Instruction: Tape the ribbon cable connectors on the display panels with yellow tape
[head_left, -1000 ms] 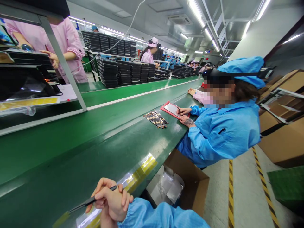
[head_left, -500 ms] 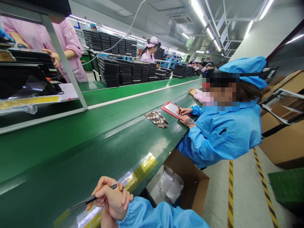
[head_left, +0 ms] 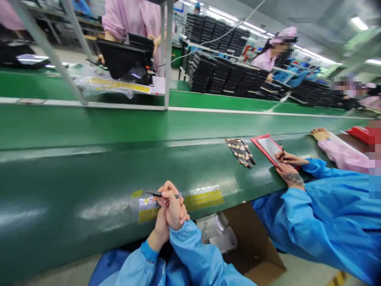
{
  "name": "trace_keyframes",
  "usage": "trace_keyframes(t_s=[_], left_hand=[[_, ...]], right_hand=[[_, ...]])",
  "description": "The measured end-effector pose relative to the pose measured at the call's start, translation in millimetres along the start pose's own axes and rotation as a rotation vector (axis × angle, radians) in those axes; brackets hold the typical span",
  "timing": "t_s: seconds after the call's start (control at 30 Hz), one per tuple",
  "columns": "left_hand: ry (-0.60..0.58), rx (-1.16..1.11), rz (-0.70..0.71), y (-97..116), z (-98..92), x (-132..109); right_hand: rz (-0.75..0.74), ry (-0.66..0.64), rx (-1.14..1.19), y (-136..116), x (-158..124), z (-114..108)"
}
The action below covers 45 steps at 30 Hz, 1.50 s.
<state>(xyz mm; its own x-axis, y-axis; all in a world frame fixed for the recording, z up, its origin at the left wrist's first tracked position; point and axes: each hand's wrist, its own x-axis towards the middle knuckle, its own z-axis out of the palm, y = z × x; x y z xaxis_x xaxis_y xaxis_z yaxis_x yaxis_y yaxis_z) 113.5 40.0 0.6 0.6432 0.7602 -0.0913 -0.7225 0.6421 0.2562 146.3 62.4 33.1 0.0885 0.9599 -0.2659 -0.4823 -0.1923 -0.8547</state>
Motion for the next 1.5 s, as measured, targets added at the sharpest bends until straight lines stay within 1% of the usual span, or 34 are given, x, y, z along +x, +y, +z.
trace_keyframes(t_s=[0.13, 0.23, 0.43, 0.6, 0.8, 1.13, 1.5], left_hand=[[-0.065, 0.032, 0.034, -1, -6.0, 3], [-0.058, 0.04, 0.038, -3, -11.7, 5], [-0.029, 0.016, 0.024, -3, -17.9, 6], [-0.015, 0.009, 0.009, -2, -14.9, 4], [-0.012, 0.001, -0.009, 0, -10.4, 4], [-0.005, -0.004, -0.01, -3, -17.2, 4], [-0.022, 0.003, -0.009, -3, -17.2, 4]], right_hand=[[-0.016, -0.072, 0.083, 1, 2, -2], [-0.035, -0.111, 0.13, 1, 2, -3], [-0.023, -0.086, 0.078, -1, 2, -1], [-0.047, -0.1, 0.056, -2, 2, 0], [-0.042, -0.101, 0.1, -2, 3, 1], [-0.022, -0.078, 0.108, -2, 2, 1], [-0.006, -0.045, 0.071, 2, 4, 0]])
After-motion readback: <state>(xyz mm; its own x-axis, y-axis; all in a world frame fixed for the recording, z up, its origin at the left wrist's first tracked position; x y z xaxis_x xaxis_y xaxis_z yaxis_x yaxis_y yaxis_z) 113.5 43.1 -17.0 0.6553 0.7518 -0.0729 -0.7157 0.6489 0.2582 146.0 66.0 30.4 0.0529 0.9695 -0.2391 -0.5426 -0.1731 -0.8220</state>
